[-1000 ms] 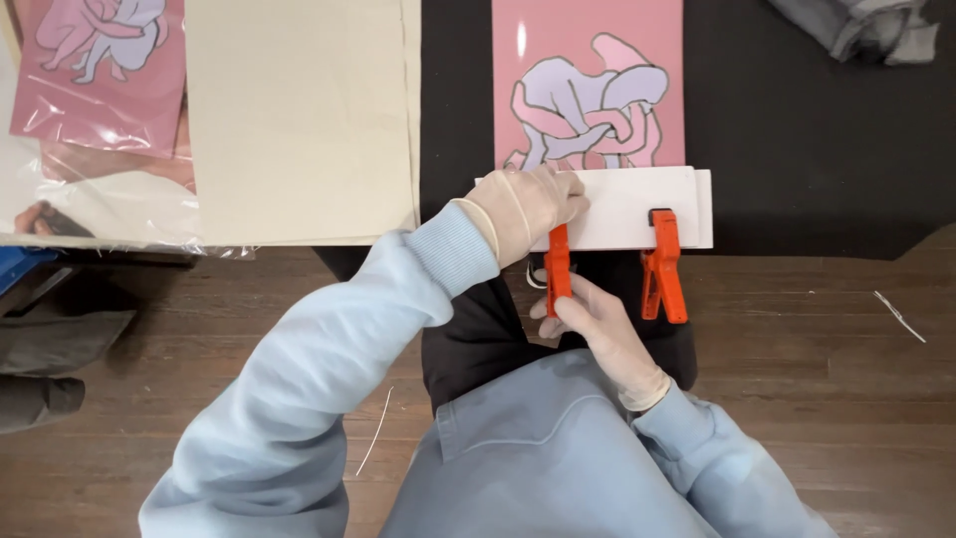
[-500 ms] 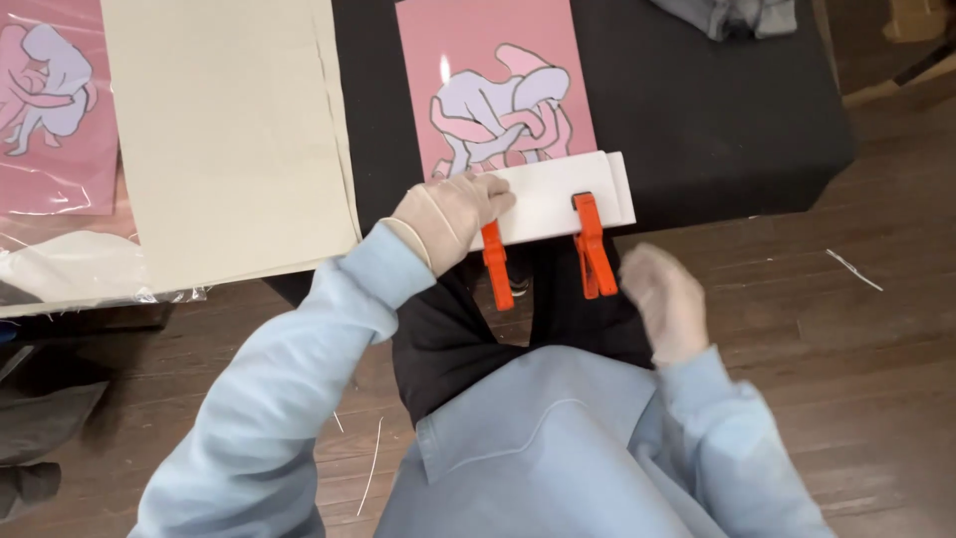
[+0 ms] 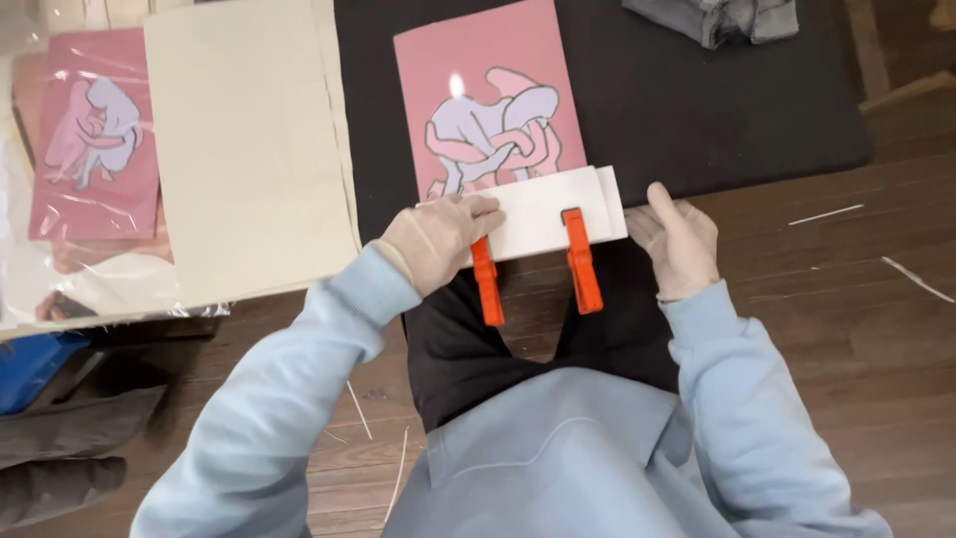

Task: Mounting an art print onto a backing board using adhesive layers and clamps.

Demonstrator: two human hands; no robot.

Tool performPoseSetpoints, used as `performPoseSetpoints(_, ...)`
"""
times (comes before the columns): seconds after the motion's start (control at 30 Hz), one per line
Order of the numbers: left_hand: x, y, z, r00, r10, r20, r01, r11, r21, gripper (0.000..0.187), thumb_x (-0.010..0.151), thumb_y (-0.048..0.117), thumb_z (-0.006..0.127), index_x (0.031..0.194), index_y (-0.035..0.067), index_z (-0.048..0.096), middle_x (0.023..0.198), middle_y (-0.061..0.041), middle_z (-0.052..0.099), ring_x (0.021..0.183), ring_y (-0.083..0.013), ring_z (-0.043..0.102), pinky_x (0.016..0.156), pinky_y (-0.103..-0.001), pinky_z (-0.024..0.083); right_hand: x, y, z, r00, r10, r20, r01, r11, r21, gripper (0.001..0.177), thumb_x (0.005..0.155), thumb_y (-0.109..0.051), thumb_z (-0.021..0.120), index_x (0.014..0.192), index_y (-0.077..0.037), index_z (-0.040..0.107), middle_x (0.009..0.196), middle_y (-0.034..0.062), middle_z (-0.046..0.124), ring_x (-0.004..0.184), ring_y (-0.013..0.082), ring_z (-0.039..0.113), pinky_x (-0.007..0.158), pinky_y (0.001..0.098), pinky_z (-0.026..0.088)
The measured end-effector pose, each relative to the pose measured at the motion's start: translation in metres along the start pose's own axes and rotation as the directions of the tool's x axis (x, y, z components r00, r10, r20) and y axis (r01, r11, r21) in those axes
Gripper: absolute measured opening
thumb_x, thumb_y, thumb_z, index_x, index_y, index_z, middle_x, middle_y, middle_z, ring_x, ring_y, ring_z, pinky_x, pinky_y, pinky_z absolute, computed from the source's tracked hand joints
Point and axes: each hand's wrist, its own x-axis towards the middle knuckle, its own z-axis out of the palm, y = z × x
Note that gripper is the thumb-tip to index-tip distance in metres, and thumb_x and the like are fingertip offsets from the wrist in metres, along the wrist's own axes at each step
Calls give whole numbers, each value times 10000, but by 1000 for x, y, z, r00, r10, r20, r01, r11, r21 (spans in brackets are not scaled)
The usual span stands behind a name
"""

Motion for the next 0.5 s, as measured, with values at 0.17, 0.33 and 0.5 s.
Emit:
performPoseSetpoints(0.17,8,12,-15,998,-53,42,53,999,14,502,810,13,636,1306,85,665,1324,-56,647,1036,-289,681,796,-374,594,-3,-8,2,997,75,-3,-75,997,-37,251,997,-209,730,996,-3,586,1045,148,679,1025,270,700,983,435,581)
performPoseSetpoints(0.33,33,38,-21,965,-210,159,206,978,46,458,882,47,624,1339,75,655,1222,-71,670,879,-266,677,629,-381,597,3,-14,-18,975,221,-23,-221,956,-192,324,983,-175,701,1084,129,660,1069,237,726,977,278,731,922,407,581)
performPoseSetpoints(0.5,16,31,23,939,-314,140,302,948,97,485,813,136,623,1294,150,682,1152,-31,643,1005,-229,667,736,-382,594,48,46,-106,950,303,74,-242,866,-437,449,850,-98,762,1247,87,665,1206,115,689,1018,181,658,891,369,566)
